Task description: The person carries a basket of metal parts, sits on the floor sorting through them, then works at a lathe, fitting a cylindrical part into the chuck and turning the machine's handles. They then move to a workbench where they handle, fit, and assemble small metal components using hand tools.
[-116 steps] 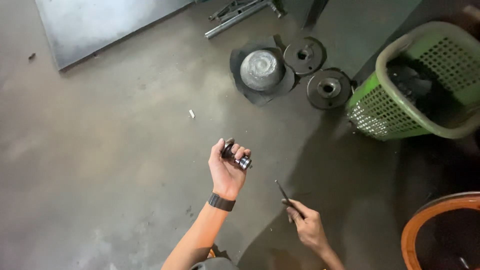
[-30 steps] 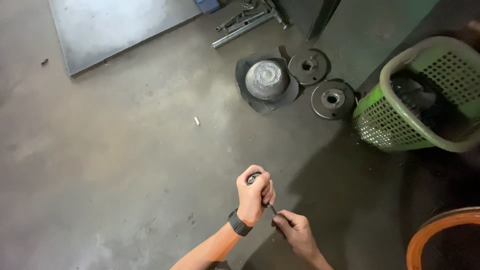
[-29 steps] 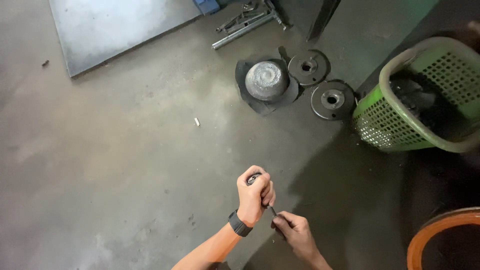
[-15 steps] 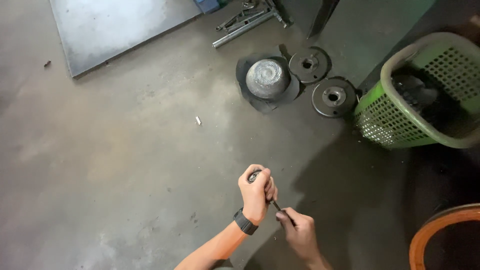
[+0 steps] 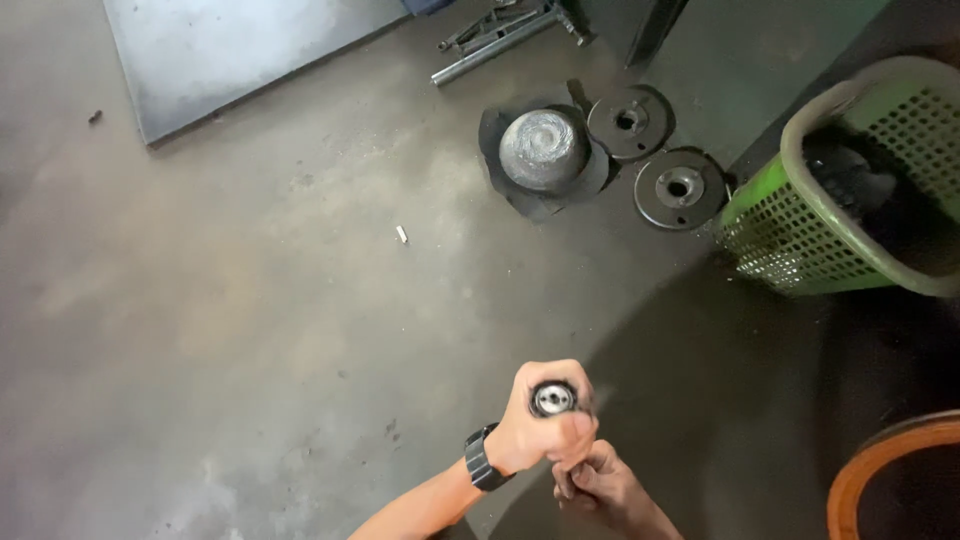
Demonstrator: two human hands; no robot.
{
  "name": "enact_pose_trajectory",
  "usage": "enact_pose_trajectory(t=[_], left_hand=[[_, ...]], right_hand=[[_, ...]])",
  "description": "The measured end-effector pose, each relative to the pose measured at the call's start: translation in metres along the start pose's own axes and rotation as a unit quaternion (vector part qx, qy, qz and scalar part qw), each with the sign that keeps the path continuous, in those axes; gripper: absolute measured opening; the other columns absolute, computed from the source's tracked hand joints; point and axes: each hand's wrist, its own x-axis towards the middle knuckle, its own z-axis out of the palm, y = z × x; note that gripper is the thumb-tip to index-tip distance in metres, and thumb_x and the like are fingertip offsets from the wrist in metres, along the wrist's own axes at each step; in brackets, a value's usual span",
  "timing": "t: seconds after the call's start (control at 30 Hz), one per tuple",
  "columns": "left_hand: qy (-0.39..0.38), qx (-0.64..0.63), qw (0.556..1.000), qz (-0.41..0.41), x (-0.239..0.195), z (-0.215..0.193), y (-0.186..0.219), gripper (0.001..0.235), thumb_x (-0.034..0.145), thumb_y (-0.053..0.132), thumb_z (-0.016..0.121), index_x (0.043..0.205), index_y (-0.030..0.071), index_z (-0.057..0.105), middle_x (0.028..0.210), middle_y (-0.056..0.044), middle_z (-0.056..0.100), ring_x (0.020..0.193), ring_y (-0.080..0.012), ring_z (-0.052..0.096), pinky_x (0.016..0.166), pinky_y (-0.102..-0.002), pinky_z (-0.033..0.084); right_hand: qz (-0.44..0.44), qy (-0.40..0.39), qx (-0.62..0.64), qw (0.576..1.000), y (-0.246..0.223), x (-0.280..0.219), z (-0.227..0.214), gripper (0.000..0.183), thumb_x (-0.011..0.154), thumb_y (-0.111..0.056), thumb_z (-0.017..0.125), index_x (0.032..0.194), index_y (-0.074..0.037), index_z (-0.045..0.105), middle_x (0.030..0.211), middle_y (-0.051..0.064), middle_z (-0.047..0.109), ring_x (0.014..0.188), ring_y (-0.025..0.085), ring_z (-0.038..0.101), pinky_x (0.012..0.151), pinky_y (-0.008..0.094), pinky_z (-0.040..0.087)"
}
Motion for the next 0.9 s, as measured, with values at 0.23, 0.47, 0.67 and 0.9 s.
enact_pose_trajectory(t=[0.23, 0.47, 0.67, 0.9], left_hand=[[-0.01, 0.26, 0.962, 0.08, -0.009, 0.021, 0.018, 0.015, 0.084, 0.009, 0.074, 0.091, 0.005, 0.061, 0.079, -0.005, 0.07, 0.063, -0.011, 0.067, 0.06, -0.023, 0.053], [0.045, 0.273, 0.955, 0.104, -0.006, 0.009, 0.006, 0.018, 0.082, 0.009, 0.075, 0.09, 0.006, 0.06, 0.076, -0.003, 0.068, 0.062, -0.0092, 0.065, 0.06, -0.024, 0.052], [0.091, 0.292, 0.947, 0.102, -0.001, 0.006, 0.007, 0.016, 0.081, 0.009, 0.074, 0.088, 0.005, 0.06, 0.078, -0.003, 0.068, 0.068, -0.0099, 0.064, 0.064, -0.026, 0.053], [0.217, 0.119, 0.947, 0.204, 0.031, 0.018, 0.02, 0.011, 0.099, 0.006, 0.059, 0.106, -0.001, 0.053, 0.06, -0.006, 0.053, 0.048, -0.0162, 0.05, 0.043, -0.035, 0.04]], right_hand=[[-0.137, 0.055, -0.285, 0.947, -0.021, 0.006, -0.003, 0.021, 0.089, -0.017, 0.078, 0.096, 0.003, 0.073, 0.096, 0.003, 0.072, 0.089, 0.012, 0.065, 0.08, 0.032, 0.053], [-0.181, 0.086, -0.372, 0.906, -0.012, 0.006, -0.024, 0.012, 0.092, -0.009, 0.073, 0.09, 0.003, 0.073, 0.087, 0.001, 0.073, 0.083, 0.011, 0.066, 0.075, 0.031, 0.053], [-0.163, 0.132, -0.372, 0.904, -0.013, 0.011, -0.023, 0.017, 0.092, -0.013, 0.072, 0.086, 0.003, 0.072, 0.083, 0.002, 0.072, 0.079, 0.01, 0.063, 0.07, 0.029, 0.051], [-0.056, 0.16, -0.402, 0.9, -0.043, -0.015, -0.035, 0.025, 0.098, -0.019, 0.065, 0.084, 0.0, 0.075, 0.068, -0.001, 0.063, 0.063, 0.007, 0.055, 0.059, 0.027, 0.044]])
